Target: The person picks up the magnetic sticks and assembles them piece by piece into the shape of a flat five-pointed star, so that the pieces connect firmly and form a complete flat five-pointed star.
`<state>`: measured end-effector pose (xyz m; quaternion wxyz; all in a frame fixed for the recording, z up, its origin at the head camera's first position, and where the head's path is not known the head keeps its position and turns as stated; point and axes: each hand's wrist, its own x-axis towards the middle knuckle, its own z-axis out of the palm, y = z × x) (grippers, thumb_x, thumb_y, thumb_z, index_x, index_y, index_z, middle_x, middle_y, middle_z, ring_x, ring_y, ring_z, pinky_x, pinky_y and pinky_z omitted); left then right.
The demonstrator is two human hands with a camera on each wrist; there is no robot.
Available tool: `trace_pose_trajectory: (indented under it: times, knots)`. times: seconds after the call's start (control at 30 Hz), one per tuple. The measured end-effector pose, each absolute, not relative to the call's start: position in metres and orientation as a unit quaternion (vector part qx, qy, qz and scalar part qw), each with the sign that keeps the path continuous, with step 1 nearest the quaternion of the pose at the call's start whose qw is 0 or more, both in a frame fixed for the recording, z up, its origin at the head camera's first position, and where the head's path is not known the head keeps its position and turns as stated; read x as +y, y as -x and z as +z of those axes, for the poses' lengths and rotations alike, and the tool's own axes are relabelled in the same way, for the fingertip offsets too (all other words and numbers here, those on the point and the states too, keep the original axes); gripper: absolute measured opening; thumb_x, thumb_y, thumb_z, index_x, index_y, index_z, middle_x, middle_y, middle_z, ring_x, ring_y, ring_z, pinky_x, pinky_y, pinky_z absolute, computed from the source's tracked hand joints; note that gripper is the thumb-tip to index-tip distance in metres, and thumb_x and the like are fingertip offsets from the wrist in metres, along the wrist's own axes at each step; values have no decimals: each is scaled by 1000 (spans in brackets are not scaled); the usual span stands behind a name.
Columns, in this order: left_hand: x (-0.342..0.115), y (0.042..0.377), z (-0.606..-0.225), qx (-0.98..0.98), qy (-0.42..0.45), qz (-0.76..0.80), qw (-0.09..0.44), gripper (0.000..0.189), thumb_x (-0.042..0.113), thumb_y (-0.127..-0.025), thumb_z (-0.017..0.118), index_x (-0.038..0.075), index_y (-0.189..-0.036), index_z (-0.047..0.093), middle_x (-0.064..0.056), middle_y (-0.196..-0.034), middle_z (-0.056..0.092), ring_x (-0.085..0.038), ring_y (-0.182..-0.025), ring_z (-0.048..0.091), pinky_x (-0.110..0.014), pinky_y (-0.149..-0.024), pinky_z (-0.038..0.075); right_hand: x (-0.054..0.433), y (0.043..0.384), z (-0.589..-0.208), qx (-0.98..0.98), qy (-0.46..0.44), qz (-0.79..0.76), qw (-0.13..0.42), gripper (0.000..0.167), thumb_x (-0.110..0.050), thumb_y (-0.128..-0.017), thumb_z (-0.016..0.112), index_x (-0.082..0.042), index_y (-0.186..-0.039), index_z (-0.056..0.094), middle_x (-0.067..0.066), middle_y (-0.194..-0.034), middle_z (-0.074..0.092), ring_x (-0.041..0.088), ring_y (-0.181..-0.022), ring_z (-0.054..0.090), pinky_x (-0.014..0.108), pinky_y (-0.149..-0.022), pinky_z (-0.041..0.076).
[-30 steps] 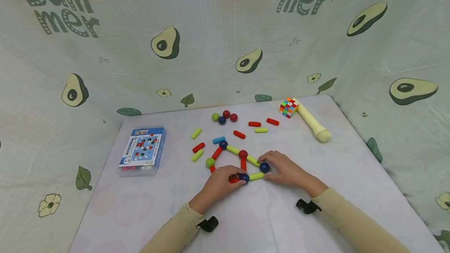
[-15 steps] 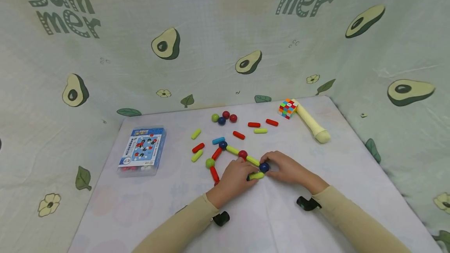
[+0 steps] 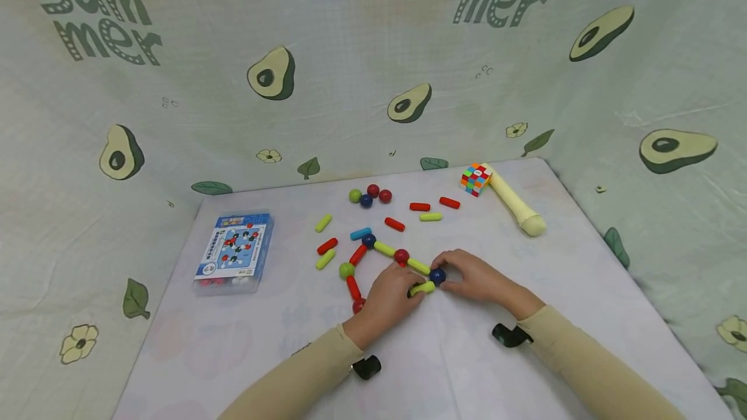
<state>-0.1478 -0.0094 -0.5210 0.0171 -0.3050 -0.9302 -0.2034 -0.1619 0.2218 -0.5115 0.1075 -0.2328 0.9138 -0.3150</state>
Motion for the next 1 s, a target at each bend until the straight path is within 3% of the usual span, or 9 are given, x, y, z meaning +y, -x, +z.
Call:
trace_pose_trajectory:
  times: [0.5, 0.67, 0.83, 1.0]
  knots:
    - [-16, 146, -524, -935, 289, -202, 34, 28, 31, -89, 81, 19, -114, 78, 7, -107, 73, -10, -91, 55, -18, -78, 48, 222, 163, -512, 915, 231, -312, 107, 32, -22, -91, 79, -19, -119, 65, -6, -118, 64, 18, -113, 57, 46, -101, 49]
    - [-23, 142, -526, -933, 291, -211, 33, 28, 29, -90, 80, 19, -116, 77, 5, -112, 69, -12, -98, 56, -20, -83, 50, 221, 163, -512, 917, 227, -310, 107, 28, -28, -94, 75, -20, -118, 65, -8, -117, 64, 17, -113, 57, 46, -101, 48]
    - [-35, 134, -525, -936, 266, -229, 27, 34, 30, -88, 81, 17, -118, 73, 0, -118, 60, -14, -106, 57, -22, -89, 53, 216, 165, -510, 911, 217, -332, 109, 31, -30, -98, 69, -18, -126, 63, -6, -121, 63, 17, -115, 57, 47, -102, 48]
    - [-49, 126, -521, -942, 240, -235, 19, 35, 34, -87, 83, 16, -115, 70, 2, -112, 61, -11, -97, 56, -20, -81, 53, 212, 173, -511, 907, 222, -343, 103, 38, -29, -100, 66, -19, -136, 59, -4, -130, 62, 18, -120, 56, 47, -104, 46]
